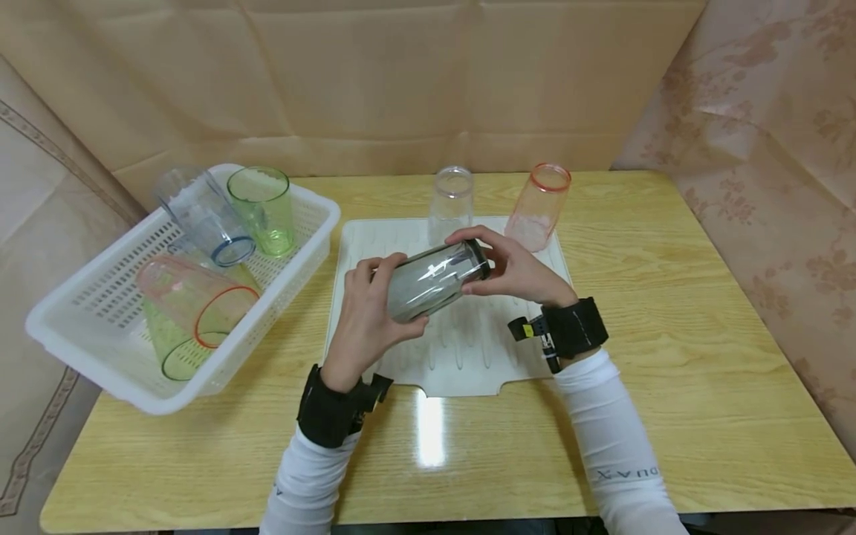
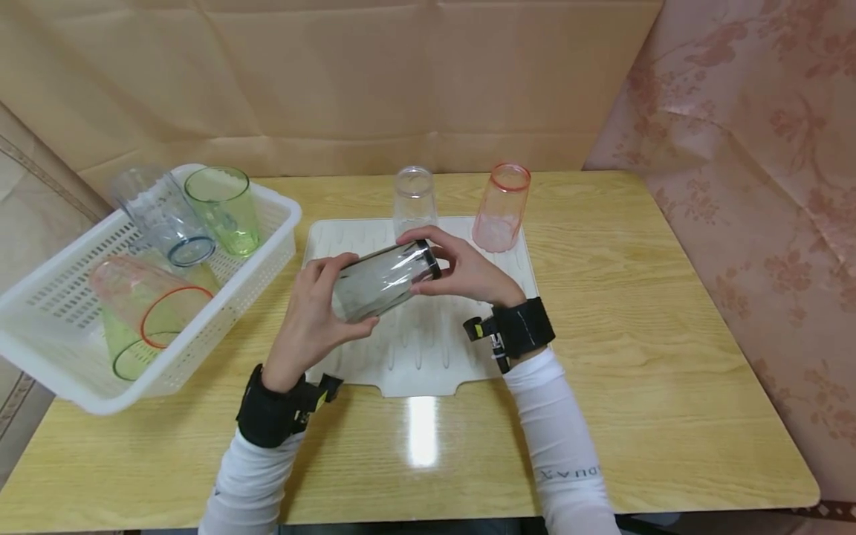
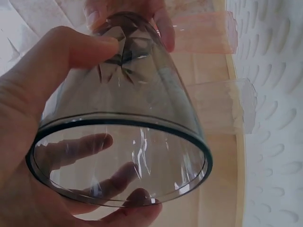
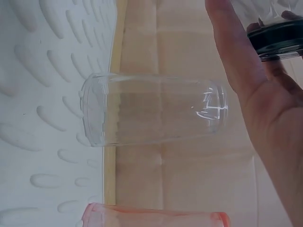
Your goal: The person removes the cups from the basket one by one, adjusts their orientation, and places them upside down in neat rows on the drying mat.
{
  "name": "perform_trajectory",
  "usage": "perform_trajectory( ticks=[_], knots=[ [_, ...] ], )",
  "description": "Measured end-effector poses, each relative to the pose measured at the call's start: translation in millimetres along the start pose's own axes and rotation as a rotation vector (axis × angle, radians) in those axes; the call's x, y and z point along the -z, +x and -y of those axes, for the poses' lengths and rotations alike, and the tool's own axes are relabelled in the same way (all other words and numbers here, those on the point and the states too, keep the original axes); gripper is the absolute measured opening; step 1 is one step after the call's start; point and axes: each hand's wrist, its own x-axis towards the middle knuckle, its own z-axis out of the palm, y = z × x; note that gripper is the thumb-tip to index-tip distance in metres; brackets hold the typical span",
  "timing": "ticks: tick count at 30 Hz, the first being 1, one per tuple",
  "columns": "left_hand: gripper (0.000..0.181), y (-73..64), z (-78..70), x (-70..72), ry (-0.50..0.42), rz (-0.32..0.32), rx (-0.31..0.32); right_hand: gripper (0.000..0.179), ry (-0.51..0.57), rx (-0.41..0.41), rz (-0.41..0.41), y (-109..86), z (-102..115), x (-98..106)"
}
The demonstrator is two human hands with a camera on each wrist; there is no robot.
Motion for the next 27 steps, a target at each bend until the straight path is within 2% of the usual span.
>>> perform_trajectory(
  ticks=[7,10,17,22,27],
  knots=[
    [0.081,2.1,11.1,-4.6,-0.025,0.01,-0.025,0.06,-0.085,0.021,-0.013,3.1,6,1],
    [0.083,3.4,16.0,-8.6,-0.045,0.005,-0.023,0.058,-0.145,0.024,-0.016,4.5,20,-1],
    [0.086,6.4,26.6,-17.3,-0.05,-0.009,-0.021,0.056,-0.406,0.059,-0.013,9.3,54,-4],
    [0.091,3.7,39.5,-16.0,-0.033,0.017,0.052,0.054,-0.576,0.143,0.02,17.3,56,-1],
    [0.082,-2.3,54.3,-5.1,-0.032,0.004,0.119,0.055,-0.689,0.177,0.055,26.8,50,5]
  ],
)
